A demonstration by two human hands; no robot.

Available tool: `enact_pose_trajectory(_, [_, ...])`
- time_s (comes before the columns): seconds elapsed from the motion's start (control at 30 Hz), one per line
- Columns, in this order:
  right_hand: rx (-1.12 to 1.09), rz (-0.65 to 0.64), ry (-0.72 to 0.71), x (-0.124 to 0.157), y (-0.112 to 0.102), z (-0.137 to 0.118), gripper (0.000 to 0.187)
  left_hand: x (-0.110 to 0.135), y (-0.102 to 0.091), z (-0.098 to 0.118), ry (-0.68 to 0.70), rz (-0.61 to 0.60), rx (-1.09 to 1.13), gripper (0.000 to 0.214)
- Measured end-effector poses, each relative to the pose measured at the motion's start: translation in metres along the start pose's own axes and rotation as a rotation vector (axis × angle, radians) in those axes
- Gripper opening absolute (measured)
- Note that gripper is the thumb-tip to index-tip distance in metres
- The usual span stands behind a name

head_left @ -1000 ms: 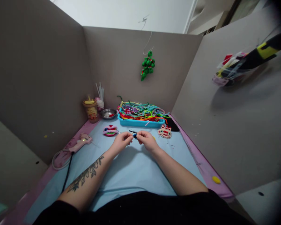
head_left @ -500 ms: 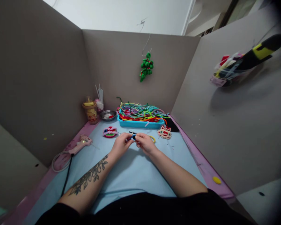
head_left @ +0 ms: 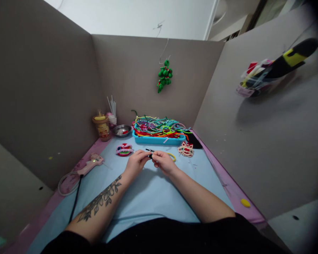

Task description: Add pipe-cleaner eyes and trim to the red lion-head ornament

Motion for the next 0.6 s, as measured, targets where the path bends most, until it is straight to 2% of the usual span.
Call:
enact_pose_trajectory(0.3, [0.014,0.001,0.003,-0.001,0.001,0.003,0.028,0.001,-0.001,-0.004,-0.007,0.009,-0.011,0.02])
enact_pose_trajectory(0.5, [0.004,0.058,-0.032,-0.003,-0.006,0.0,0.026,0.001,0.007,-0.027,-0.249,0.009,0.15,0.025])
enact_pose_trajectory(0.6, [0.011,0.075,-0.056,-0.003,-0.008,-0.001,0.025,0.002,0.013,-0.03,-0.337,-0.028,0.251,0.032])
Point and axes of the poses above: each hand's wrist, its own x-axis away from the middle knuckle, its own y-axis out of the palm, z = x × y, the point moved 10 cm from there along -x, towards the middle knuckle, and after that the axes turned 1 degree about -z, right-handed, at the moved point
